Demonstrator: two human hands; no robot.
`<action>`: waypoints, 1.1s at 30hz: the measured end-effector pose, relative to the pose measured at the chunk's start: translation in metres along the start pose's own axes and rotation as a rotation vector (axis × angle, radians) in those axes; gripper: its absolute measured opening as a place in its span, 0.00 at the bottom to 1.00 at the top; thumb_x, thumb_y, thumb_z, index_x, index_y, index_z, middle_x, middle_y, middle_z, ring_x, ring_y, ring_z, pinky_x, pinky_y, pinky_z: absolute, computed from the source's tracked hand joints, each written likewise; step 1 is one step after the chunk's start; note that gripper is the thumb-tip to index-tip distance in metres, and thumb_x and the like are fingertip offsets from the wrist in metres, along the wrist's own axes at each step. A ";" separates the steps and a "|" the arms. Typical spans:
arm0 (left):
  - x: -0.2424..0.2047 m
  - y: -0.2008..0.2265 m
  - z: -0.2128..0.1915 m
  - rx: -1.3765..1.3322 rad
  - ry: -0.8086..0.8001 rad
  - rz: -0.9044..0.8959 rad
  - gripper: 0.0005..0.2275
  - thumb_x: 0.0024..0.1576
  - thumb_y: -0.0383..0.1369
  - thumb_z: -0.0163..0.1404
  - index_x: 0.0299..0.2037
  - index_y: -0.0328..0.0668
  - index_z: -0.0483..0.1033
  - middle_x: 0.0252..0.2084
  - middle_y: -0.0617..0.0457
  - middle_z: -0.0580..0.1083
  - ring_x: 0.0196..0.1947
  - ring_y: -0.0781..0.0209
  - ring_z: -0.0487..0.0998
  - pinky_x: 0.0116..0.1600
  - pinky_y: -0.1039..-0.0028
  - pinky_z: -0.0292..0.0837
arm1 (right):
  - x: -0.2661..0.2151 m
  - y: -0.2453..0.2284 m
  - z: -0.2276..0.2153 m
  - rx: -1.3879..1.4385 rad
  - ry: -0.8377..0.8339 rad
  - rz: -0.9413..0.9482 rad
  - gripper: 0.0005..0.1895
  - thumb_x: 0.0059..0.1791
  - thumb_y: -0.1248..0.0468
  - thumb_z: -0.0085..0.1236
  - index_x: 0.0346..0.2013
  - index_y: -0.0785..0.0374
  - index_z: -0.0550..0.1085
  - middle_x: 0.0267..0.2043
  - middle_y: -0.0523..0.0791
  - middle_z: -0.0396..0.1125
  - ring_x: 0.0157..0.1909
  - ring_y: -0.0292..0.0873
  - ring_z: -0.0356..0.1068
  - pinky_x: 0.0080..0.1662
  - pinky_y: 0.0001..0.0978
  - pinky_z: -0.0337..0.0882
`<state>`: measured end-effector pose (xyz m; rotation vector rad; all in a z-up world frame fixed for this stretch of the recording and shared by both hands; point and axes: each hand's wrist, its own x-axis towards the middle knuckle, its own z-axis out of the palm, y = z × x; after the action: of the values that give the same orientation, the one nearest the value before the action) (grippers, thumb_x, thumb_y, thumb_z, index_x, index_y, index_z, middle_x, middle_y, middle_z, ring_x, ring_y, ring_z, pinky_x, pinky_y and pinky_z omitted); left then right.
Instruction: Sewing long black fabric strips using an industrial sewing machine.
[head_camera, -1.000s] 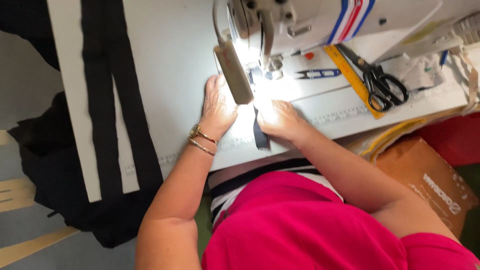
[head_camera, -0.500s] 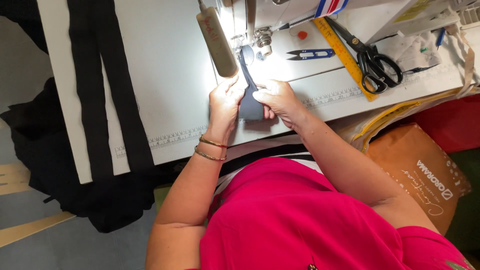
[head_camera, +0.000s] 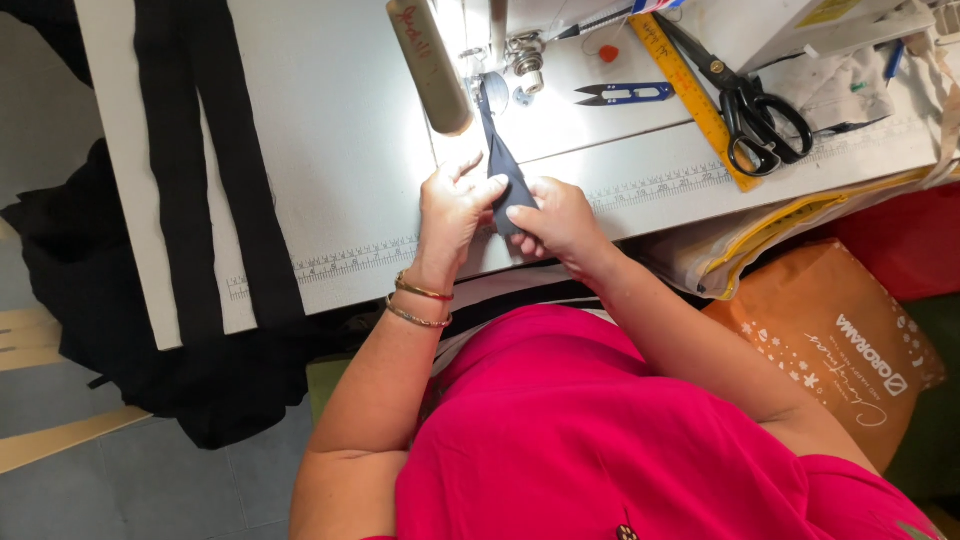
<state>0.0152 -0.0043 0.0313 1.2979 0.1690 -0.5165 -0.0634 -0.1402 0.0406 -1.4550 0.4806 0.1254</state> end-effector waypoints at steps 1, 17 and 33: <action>0.005 -0.003 -0.001 -0.003 0.004 0.003 0.28 0.49 0.24 0.64 0.61 0.32 0.69 0.34 0.44 0.77 0.26 0.56 0.82 0.27 0.70 0.84 | -0.005 -0.005 0.001 -0.003 -0.005 -0.001 0.15 0.48 0.68 0.56 0.46 0.77 0.71 0.19 0.55 0.70 0.14 0.39 0.70 0.15 0.25 0.71; 0.000 -0.011 0.007 0.036 -0.005 0.066 0.29 0.48 0.21 0.61 0.62 0.25 0.67 0.22 0.46 0.75 0.17 0.63 0.77 0.17 0.83 0.74 | -0.031 0.023 0.001 -0.826 0.398 -0.790 0.01 0.52 0.64 0.56 0.38 0.56 0.75 0.14 0.43 0.66 0.20 0.49 0.71 0.25 0.38 0.70; 0.017 -0.029 -0.004 -0.004 -0.047 0.058 0.29 0.49 0.21 0.64 0.61 0.29 0.66 0.31 0.43 0.78 0.24 0.53 0.82 0.23 0.68 0.82 | -0.009 -0.001 -0.002 0.104 -0.005 0.027 0.10 0.49 0.68 0.56 0.38 0.74 0.68 0.18 0.55 0.70 0.14 0.39 0.71 0.15 0.21 0.71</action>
<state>0.0171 -0.0097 -0.0024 1.2820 0.0931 -0.4962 -0.0713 -0.1403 0.0453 -1.3461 0.4959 0.1231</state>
